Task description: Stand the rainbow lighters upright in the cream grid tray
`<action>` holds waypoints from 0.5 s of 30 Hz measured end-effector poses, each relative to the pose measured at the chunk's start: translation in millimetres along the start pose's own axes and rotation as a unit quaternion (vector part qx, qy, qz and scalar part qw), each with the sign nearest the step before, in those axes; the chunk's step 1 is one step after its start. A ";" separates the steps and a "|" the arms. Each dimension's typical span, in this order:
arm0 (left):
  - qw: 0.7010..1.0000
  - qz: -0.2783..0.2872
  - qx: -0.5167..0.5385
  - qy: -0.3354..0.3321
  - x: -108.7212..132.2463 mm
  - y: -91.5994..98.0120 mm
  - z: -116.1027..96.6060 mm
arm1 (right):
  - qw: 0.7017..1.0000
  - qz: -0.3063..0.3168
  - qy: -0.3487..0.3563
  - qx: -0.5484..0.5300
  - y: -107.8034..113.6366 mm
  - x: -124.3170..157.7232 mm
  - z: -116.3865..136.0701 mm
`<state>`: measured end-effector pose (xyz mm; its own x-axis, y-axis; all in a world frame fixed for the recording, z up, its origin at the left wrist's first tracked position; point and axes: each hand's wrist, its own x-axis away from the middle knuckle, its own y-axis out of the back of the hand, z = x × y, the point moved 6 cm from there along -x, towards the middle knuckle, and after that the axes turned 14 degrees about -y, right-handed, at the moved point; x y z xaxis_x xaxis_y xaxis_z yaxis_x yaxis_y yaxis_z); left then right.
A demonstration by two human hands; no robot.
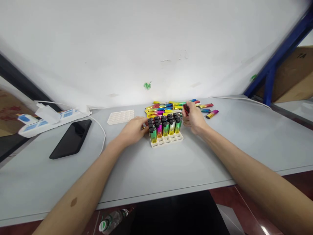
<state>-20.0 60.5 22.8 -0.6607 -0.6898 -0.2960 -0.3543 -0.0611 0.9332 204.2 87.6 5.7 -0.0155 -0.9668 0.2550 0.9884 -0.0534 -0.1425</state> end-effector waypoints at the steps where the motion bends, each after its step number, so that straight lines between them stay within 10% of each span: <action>1: 1.000 0.002 -0.001 0.002 0.0 0.1 0.1 | 1.000 0.003 -0.001 -0.001 -0.6 0.3 0.0; 15: 1.000 0.023 0.004 -0.011 0.4 0.0 0.6 | 0.999 -0.016 0.012 0.050 1.8 -5.0 -6.3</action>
<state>-20.6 60.7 22.5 -0.6910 -0.6752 -0.2580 -0.3283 -0.0248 0.9443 205.1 90.8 -1.8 -0.0488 -0.9707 0.2354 0.9974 -0.0596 -0.0392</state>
